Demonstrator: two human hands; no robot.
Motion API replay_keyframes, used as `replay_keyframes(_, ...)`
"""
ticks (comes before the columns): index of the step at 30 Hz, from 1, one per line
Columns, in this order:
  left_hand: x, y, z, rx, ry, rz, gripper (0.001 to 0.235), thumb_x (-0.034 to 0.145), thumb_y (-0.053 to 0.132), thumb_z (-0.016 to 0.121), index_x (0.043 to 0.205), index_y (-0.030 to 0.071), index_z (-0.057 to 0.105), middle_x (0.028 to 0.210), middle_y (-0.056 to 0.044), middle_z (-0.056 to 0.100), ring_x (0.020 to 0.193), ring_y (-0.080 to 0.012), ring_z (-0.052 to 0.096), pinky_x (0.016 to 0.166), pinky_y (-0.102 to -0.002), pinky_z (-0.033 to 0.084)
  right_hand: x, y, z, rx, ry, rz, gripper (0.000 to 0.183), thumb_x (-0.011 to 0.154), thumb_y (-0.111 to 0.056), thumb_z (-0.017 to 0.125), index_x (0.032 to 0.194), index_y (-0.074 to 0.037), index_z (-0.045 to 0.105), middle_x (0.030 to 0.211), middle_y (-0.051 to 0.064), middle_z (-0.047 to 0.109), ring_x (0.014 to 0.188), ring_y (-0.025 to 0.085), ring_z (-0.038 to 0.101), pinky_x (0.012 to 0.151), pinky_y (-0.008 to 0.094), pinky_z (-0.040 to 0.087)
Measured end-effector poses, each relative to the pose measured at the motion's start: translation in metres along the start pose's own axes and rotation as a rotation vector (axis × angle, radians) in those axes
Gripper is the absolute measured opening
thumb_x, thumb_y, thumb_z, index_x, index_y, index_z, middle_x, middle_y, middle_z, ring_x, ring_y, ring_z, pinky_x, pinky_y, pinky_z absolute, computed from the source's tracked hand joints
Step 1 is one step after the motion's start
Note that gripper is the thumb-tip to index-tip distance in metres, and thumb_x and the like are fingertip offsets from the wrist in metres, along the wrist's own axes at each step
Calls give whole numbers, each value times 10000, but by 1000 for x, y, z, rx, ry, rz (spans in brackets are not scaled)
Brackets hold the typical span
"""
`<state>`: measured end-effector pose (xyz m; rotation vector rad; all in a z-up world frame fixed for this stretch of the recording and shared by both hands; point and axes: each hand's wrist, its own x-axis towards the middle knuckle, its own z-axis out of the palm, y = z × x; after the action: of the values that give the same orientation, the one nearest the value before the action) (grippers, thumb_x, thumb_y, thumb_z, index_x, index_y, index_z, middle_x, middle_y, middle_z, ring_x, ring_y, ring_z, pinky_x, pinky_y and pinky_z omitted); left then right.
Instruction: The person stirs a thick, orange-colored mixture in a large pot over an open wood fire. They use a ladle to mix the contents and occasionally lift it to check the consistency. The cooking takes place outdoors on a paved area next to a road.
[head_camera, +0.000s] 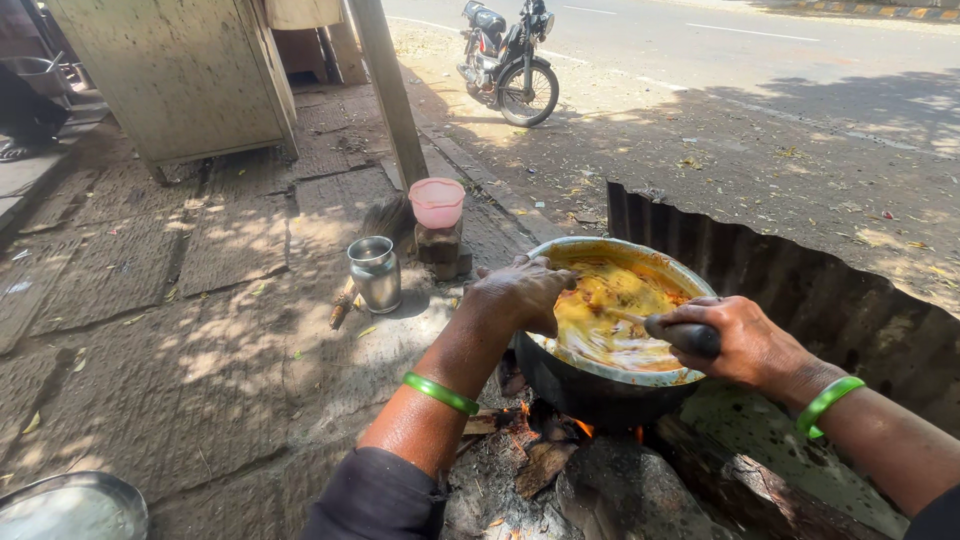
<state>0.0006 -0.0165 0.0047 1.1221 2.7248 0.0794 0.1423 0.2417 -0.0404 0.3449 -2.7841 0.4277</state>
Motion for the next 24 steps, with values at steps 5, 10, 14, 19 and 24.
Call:
replay_keyframes(5, 14, 4, 6, 5, -8, 26, 848, 774, 268, 814, 1523, 337, 421, 1593, 8, 393, 1523, -255, 302, 1158, -790, 252, -7, 9, -20, -54, 29, 157, 411, 687, -247, 862, 1085, -163, 800, 947, 52, 798, 869, 194, 773, 812, 358, 655)
replay_keyframes(10, 28, 4, 15, 14, 90, 229, 825, 745, 267, 826, 1496, 220, 488, 1505, -71, 520, 1456, -261, 438, 1235, -459, 400, -11, 1, -62, -163, 6, 391, 286, 724, -284, 903, 978, -180, 825, 773, 27, 839, 666, 138, 796, 740, 313, 671)
replay_keyframes(14, 18, 5, 11, 22, 53, 127, 802, 770, 264, 805, 1502, 237, 477, 1518, -62, 492, 1467, -257, 402, 1213, -473, 366, -13, -2, -80, 71, 127, 449, 239, 739, -225, 891, 941, -104, 852, 775, 67, 841, 661, 164, 781, 686, 353, 649)
replay_keyframes(19, 5, 0, 3, 21, 35, 82, 816, 765, 300, 815, 1501, 274, 464, 1546, -31, 461, 1483, -275, 368, 1171, -675, 319, -10, -7, -50, 575, 258, 327, 269, 748, -156, 815, 998, -55, 820, 858, 84, 831, 715, 149, 785, 676, 321, 657)
replay_keyframes(24, -1, -1, -2, 7, 36, 70, 836, 767, 320, 814, 1514, 310, 439, 1583, -9, 427, 1500, -288, 343, 1151, -777, 292, -6, -9, -16, 298, 163, 147, 381, 698, -230, 847, 1045, -80, 801, 866, 65, 848, 755, 144, 799, 715, 312, 634)
